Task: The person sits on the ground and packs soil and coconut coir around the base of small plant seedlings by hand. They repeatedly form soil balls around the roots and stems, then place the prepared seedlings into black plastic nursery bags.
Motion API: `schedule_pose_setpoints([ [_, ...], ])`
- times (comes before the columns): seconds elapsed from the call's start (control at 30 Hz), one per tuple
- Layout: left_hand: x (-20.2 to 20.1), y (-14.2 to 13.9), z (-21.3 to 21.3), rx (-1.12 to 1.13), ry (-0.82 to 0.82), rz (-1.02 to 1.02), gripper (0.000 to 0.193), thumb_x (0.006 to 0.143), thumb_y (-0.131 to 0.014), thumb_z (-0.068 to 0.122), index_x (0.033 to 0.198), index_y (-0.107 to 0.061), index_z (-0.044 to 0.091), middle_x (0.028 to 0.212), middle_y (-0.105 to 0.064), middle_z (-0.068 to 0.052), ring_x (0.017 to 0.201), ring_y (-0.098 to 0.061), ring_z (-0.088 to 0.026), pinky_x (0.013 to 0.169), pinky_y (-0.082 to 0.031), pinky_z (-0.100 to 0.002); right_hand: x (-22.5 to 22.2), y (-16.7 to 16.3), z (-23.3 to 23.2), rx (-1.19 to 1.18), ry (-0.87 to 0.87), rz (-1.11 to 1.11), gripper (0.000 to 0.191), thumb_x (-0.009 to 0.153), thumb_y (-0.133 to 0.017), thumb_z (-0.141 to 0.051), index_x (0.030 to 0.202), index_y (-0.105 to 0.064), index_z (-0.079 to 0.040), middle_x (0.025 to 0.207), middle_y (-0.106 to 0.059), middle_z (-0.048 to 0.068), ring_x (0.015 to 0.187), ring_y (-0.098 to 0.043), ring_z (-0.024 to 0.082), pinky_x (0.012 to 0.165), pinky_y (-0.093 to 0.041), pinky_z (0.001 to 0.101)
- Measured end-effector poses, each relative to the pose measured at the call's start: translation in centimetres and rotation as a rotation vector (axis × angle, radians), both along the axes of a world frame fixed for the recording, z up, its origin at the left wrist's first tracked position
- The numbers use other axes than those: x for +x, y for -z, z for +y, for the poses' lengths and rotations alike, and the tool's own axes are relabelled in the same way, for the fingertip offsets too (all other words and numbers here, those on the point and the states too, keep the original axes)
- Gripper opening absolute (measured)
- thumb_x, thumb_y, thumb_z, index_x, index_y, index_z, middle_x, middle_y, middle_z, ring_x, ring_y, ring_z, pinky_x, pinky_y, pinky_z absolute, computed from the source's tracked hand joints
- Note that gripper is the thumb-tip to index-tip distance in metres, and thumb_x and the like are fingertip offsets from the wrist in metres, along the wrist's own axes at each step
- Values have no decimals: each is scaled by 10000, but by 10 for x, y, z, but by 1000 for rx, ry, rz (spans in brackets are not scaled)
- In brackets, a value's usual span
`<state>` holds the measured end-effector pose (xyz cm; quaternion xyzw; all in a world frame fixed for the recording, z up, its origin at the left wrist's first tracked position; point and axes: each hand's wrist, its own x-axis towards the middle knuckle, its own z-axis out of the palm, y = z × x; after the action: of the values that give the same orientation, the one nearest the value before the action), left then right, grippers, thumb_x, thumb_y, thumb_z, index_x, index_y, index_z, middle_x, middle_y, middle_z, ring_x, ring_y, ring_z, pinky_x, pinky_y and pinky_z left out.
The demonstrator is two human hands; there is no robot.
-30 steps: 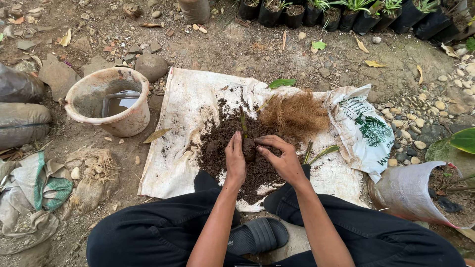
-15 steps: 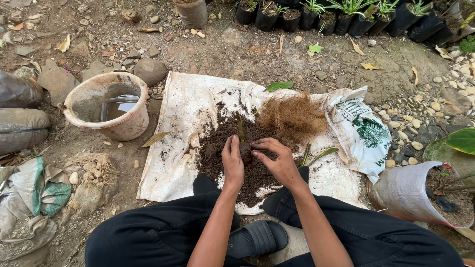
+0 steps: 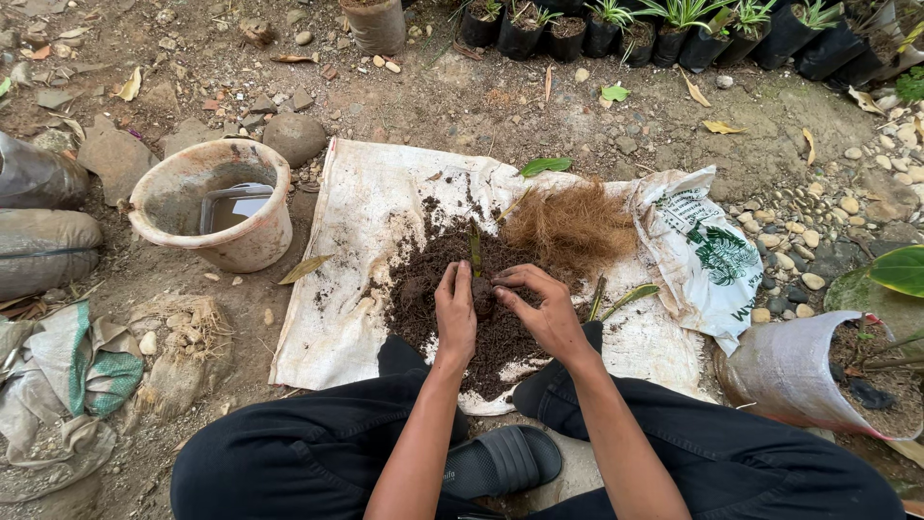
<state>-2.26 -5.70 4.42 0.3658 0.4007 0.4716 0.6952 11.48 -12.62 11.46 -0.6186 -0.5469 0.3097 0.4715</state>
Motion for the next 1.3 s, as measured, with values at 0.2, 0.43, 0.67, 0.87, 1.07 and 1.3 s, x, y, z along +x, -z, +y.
schedule_pose_setpoints([
  [0.2,2,-1,-2,2,-21,43,254,1077,-525,255,1039,-643,34,810,-532,50,621,-369,-22,490,-314,-214,-5,-11,-1,-24,22,9,289,893,-757,-186,1128,-729,-21,1118,-739,90,1073,-711,213,945,-549,355],
  [0.43,1,5,1,-21,-64,-2,265,1081,-527,240,1090,-654,7,830,-572,36,652,-417,-38,525,-346,-220,-14,-10,-1,36,-44,-71,486,872,-782,-222,1313,-687,-41,1183,-674,111,1092,-672,243,940,-544,381],
  [0.67,3,-8,1,-40,59,42,430,1088,-467,377,1153,-677,7,836,-585,32,722,-526,-61,645,-468,-234,-17,1,0,90,-3,-155,628,864,-794,-282,1409,-602,-36,1260,-615,120,1154,-635,265,990,-514,397],
  [0.87,5,-14,-2,27,89,0,457,1102,-472,386,1208,-667,-13,881,-581,22,768,-517,-60,685,-480,-237,-14,11,0,110,10,-170,569,870,-807,-289,1356,-644,-40,1270,-612,120,1169,-640,266,996,-533,394],
  [1.07,6,-22,-2,-2,91,13,427,1076,-475,373,1294,-608,29,1057,-647,18,943,-585,-35,822,-511,-213,-11,6,-1,108,13,-156,563,858,-821,-282,1329,-654,-23,1272,-613,127,1173,-634,268,989,-527,399],
  [1.3,9,-29,-2,31,105,-33,409,1084,-521,343,1236,-642,-16,990,-623,-11,857,-553,-64,734,-500,-242,-10,-6,-5,99,19,-106,577,836,-833,-307,1300,-653,-14,1262,-627,113,1185,-639,255,1022,-521,389],
])
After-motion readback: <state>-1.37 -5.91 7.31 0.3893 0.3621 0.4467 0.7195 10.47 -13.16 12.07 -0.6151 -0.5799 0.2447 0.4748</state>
